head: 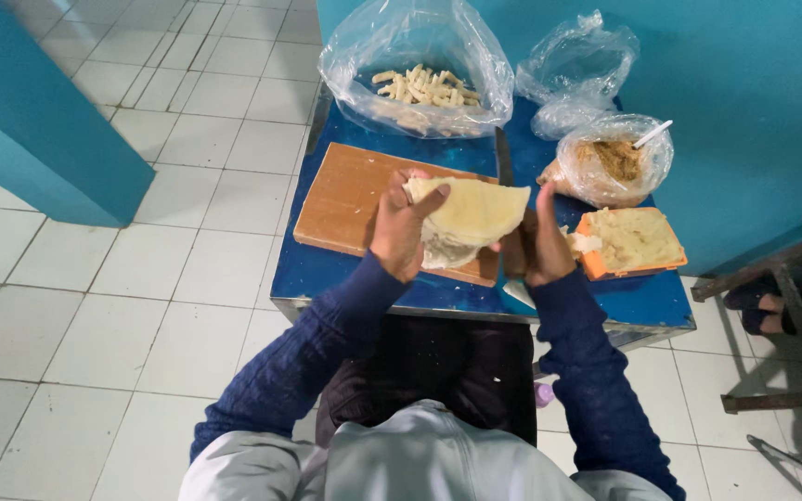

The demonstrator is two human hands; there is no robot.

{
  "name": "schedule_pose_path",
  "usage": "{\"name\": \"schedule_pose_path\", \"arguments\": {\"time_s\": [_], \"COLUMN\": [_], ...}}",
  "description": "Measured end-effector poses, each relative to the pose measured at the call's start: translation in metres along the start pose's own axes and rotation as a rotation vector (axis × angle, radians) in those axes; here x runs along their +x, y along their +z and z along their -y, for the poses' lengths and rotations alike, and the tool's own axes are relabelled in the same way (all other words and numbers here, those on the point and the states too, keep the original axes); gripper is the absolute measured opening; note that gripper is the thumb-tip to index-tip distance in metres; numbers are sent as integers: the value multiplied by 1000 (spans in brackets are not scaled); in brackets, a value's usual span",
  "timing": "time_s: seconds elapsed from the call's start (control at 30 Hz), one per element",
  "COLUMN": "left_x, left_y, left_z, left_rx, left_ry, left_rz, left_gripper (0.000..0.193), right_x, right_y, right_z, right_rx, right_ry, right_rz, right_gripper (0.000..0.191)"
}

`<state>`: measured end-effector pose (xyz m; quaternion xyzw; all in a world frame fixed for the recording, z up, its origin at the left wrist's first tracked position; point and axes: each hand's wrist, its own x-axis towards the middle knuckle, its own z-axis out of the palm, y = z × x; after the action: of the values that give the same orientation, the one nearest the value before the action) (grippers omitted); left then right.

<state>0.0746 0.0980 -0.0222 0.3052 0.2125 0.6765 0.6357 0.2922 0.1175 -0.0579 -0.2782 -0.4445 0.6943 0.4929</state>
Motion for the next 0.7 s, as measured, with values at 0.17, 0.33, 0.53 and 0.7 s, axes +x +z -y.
{"name": "schedule_pose_path", "arguments": {"time_s": [0.17,0.33,0.53,0.7], "left_x": [10,31,18,6], "left_y": [-20,-18,-62,-86], "left_z": [25,38,52,41], "left_rx": [4,42,386,942], "left_ry": [-56,-31,74,192], "left_rz": [-52,25,-71,-177], "left_gripper": [30,29,36,45], "right_x": [15,13,43,40], "right_y": [9,-12,-31,-24], "right_z": [12,19,-19,-48], "right_rx": [-154,70,-313,-980], "right_ry": [93,5,-243,-485], "right_rz": [-104,-2,-52,-254], "right_gripper": [52,41,43,44]}}
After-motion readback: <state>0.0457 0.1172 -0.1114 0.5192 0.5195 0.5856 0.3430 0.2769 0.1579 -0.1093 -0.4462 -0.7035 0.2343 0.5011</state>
